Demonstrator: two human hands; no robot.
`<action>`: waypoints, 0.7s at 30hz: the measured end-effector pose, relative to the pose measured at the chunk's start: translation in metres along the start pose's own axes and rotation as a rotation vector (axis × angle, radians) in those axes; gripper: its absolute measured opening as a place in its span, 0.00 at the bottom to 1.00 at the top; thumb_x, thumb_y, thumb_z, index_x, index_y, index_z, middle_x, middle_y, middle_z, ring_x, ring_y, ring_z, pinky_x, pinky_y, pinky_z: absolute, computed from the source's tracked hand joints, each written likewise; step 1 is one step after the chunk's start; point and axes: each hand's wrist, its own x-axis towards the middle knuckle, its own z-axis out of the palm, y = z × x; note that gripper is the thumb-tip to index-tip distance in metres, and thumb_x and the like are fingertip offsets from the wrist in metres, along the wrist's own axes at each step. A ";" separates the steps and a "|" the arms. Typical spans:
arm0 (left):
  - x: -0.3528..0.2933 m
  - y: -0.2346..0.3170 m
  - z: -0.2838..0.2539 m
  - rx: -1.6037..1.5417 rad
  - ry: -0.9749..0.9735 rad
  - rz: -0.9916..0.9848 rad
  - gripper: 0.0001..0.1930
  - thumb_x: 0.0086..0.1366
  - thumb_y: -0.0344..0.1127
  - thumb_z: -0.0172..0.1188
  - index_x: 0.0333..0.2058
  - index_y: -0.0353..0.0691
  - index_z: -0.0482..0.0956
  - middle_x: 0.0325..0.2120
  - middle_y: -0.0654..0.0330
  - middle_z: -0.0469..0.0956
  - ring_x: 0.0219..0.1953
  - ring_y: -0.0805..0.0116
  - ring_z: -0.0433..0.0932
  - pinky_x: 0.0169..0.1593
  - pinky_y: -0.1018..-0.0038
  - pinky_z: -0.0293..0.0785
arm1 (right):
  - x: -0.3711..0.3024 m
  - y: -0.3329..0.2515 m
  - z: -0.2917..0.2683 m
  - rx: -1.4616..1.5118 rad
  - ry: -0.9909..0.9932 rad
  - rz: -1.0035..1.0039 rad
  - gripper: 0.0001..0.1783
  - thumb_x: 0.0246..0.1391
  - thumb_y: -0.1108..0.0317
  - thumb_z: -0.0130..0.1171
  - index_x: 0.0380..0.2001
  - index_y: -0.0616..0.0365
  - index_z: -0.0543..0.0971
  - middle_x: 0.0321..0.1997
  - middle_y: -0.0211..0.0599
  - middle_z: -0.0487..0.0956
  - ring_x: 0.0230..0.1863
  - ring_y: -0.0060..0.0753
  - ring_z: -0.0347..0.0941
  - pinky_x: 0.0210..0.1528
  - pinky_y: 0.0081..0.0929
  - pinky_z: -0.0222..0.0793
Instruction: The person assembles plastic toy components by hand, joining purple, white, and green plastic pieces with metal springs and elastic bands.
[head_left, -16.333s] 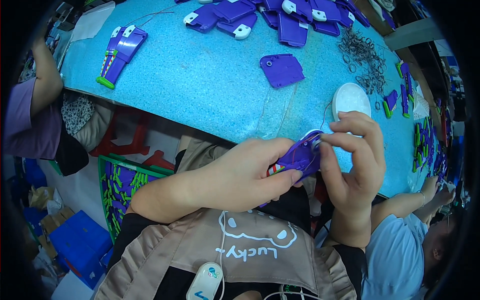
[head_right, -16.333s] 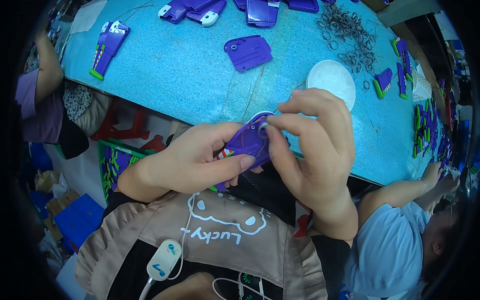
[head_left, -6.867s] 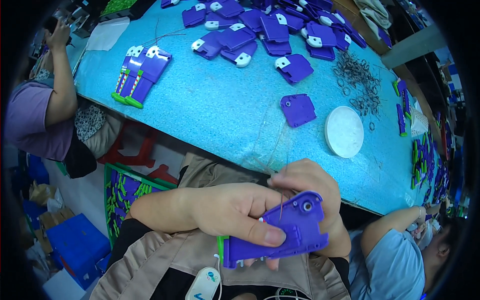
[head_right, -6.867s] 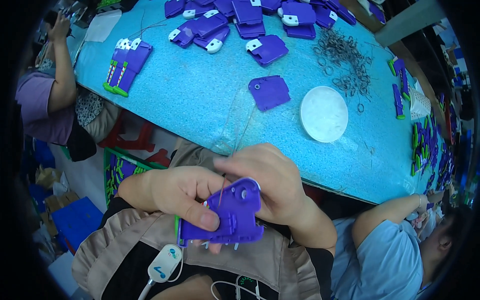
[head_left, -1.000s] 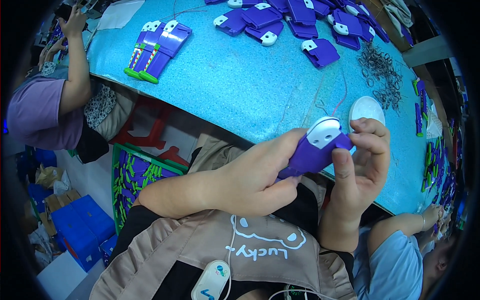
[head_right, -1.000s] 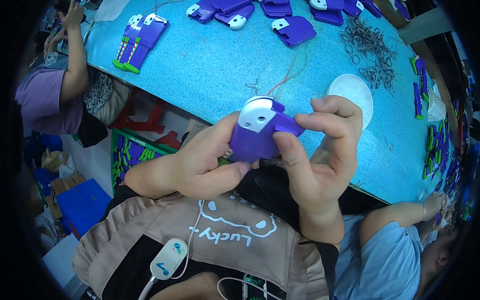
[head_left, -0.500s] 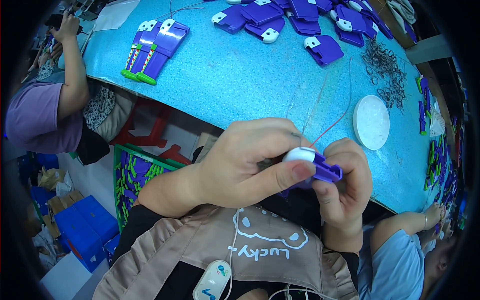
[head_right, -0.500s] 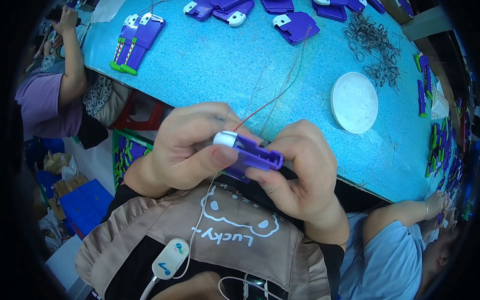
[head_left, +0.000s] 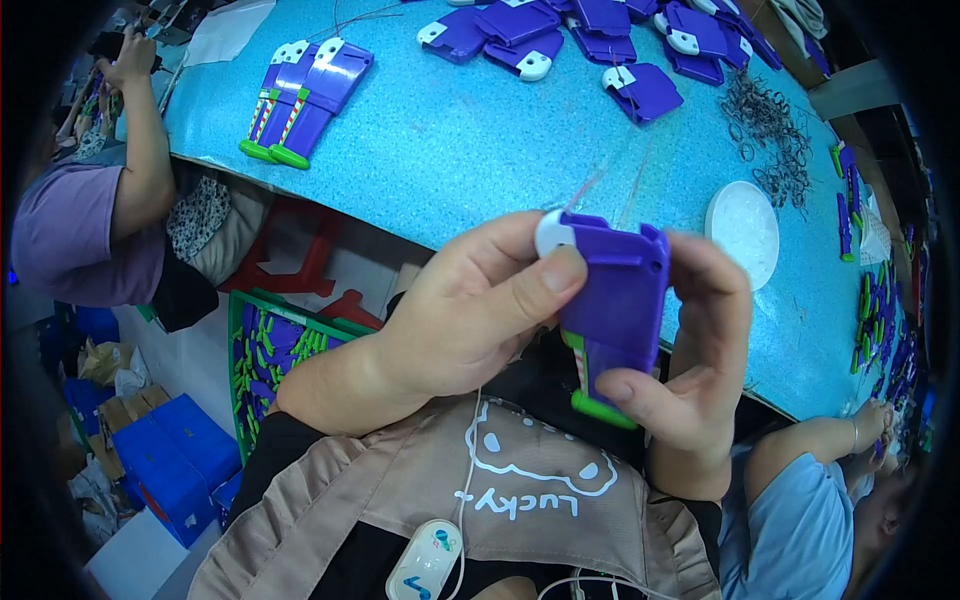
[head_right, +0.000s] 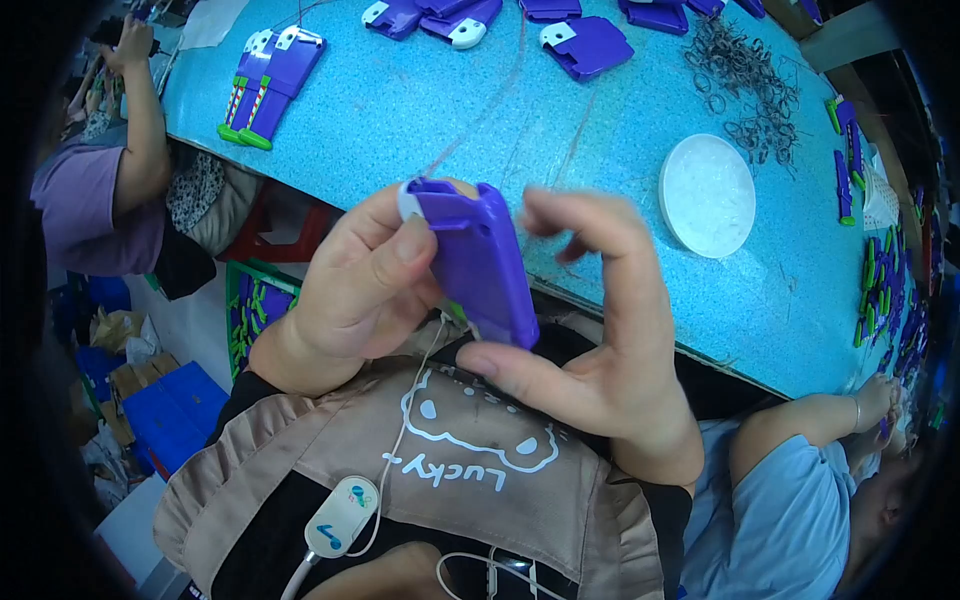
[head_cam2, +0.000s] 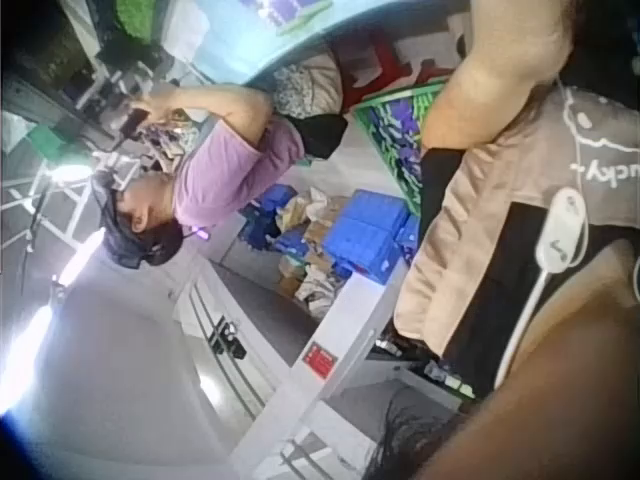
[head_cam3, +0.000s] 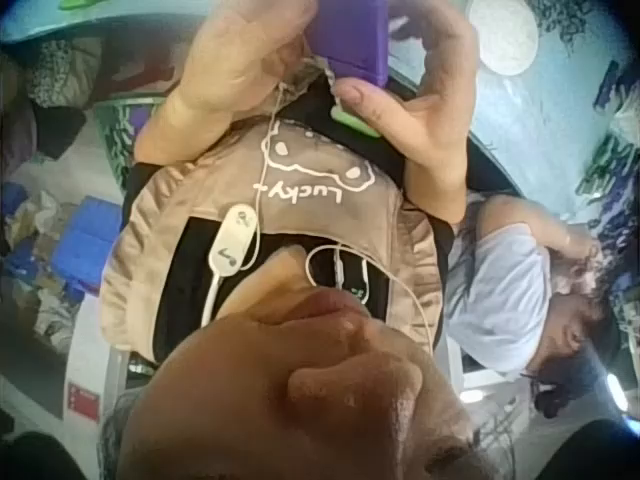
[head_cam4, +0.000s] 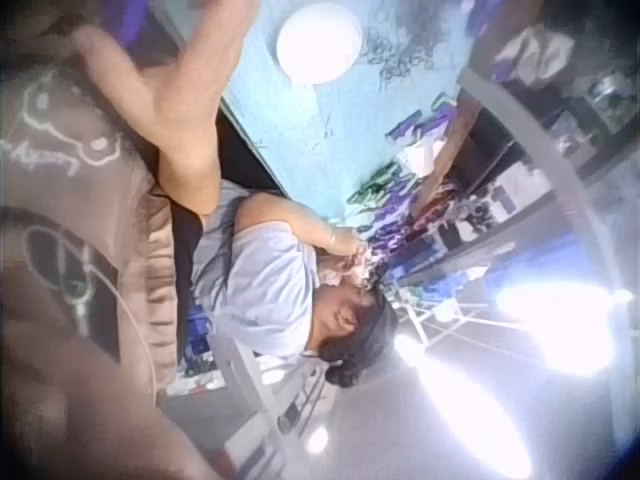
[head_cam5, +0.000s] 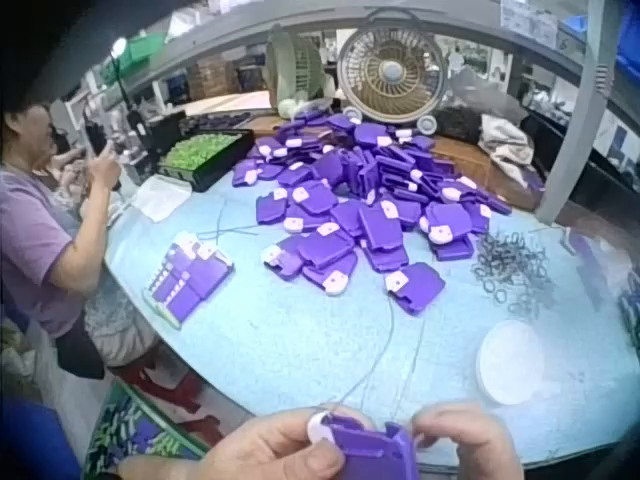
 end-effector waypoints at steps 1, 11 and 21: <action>0.001 -0.002 0.003 -0.093 -0.021 -0.070 0.18 0.64 0.39 0.50 0.49 0.36 0.65 0.44 0.57 0.71 0.46 0.66 0.72 0.49 0.68 0.69 | 0.003 0.003 0.006 0.178 0.085 -0.045 0.47 0.25 0.56 0.75 0.50 0.64 0.63 0.43 0.42 0.72 0.45 0.35 0.68 0.49 0.29 0.60; 0.009 0.001 -0.012 -0.304 -0.078 -0.129 0.17 0.67 0.42 0.45 0.47 0.35 0.66 0.39 0.59 0.74 0.41 0.70 0.75 0.45 0.70 0.72 | 0.006 0.003 0.022 0.531 0.074 -0.146 0.73 0.05 0.37 0.74 0.57 0.70 0.55 0.59 0.55 0.57 0.62 0.50 0.52 0.62 0.45 0.45; 0.051 0.079 -0.075 1.783 0.369 0.683 0.12 0.57 0.38 0.56 0.26 0.33 0.71 0.26 0.48 0.70 0.30 0.51 0.70 0.33 0.63 0.66 | 0.088 0.049 -0.014 -1.253 0.076 -0.073 0.34 0.42 0.51 0.61 0.47 0.65 0.68 0.55 0.54 0.64 0.60 0.55 0.54 0.60 0.48 0.48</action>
